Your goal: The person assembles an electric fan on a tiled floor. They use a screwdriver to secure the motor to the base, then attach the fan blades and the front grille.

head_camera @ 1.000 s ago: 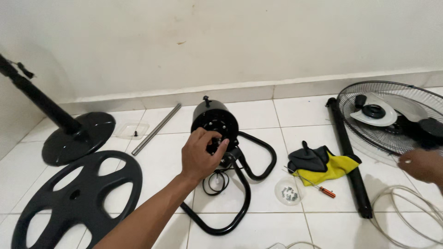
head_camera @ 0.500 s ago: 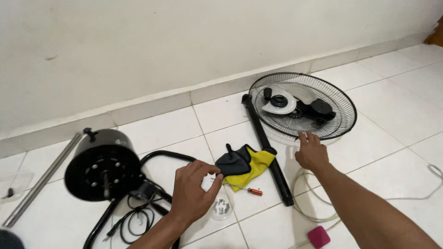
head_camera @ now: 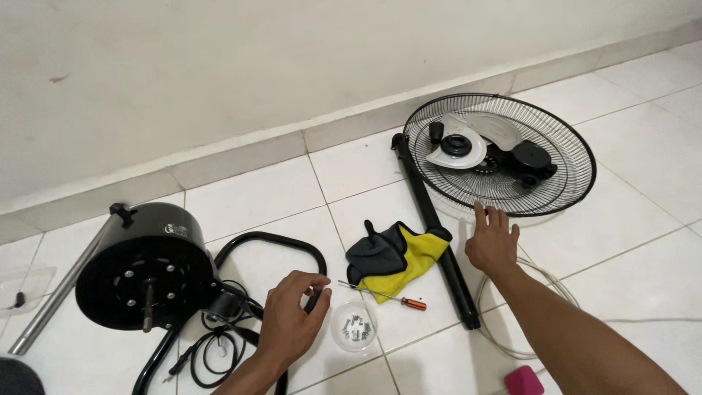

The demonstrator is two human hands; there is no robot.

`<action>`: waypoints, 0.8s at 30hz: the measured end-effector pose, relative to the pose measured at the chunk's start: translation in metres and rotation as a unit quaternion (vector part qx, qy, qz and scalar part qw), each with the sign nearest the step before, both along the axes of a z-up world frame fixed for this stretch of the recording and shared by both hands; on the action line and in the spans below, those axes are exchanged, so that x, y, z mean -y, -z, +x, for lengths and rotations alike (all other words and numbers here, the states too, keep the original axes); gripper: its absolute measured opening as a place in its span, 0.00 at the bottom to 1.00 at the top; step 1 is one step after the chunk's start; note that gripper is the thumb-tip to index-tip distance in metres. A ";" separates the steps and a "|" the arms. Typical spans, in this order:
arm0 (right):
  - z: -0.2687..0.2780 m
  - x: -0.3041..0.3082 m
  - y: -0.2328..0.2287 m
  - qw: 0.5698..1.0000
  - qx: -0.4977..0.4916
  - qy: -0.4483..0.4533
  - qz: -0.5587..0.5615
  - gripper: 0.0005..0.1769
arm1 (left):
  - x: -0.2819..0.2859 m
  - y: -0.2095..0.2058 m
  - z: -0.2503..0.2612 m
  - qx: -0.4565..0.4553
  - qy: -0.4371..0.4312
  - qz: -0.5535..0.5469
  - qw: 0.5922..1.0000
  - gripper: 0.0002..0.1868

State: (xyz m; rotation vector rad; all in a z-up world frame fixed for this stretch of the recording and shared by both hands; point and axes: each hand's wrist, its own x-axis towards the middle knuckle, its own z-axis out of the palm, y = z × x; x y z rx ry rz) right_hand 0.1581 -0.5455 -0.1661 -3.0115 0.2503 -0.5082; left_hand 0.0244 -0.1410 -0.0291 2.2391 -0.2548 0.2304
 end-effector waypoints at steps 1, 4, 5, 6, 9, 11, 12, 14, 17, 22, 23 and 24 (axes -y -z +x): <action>0.001 -0.002 0.001 1.000 -0.016 0.004 0.011 0.49 | -0.005 0.001 -0.001 -0.004 -0.004 0.006 1.000 0.10; -0.001 -0.001 -0.003 0.998 -0.060 0.010 -0.018 0.34 | -0.014 0.002 -0.002 -0.019 -0.010 0.017 1.000 0.11; -0.002 -0.003 -0.005 0.997 -0.073 0.009 -0.037 0.28 | -0.016 0.003 -0.003 -0.028 -0.014 0.022 0.999 0.11; -0.003 -0.005 -0.007 0.997 -0.075 -0.001 -0.016 0.25 | -0.017 0.003 -0.003 -0.037 -0.017 0.026 0.999 0.12; -0.007 -0.014 -0.018 0.995 -0.090 -0.028 0.044 0.18 | -0.017 0.001 -0.004 -0.034 -0.016 0.021 0.999 0.12; -0.009 -0.025 -0.025 0.989 -0.113 -0.040 0.087 0.13 | -0.017 -0.001 -0.005 -0.015 0.005 0.030 0.999 0.12; -0.009 -0.031 -0.030 0.986 -0.118 -0.058 0.099 0.13 | -0.016 -0.003 -0.005 -0.003 0.015 0.033 0.999 0.12; -0.010 -0.043 -0.040 0.980 -0.127 -0.093 0.123 0.13 | -0.016 -0.008 -0.005 -0.010 0.018 0.038 0.999 0.12; -0.011 -0.070 -0.053 0.975 -0.089 -0.153 0.138 0.12 | -0.015 -0.017 -0.010 -0.015 0.016 0.041 0.999 0.12; -0.024 -0.124 -0.066 0.955 -0.126 -0.207 0.170 0.14 | -0.025 -0.033 -0.026 -0.024 0.017 0.031 0.999 0.12; -0.027 -0.133 -0.067 0.950 -0.121 -0.229 0.175 0.14 | -0.027 -0.035 -0.029 -0.029 0.019 0.028 0.999 0.12; -0.028 -0.142 -0.068 0.942 -0.146 -0.248 0.171 0.16 | -0.031 -0.036 -0.033 -0.034 0.020 0.025 0.999 0.12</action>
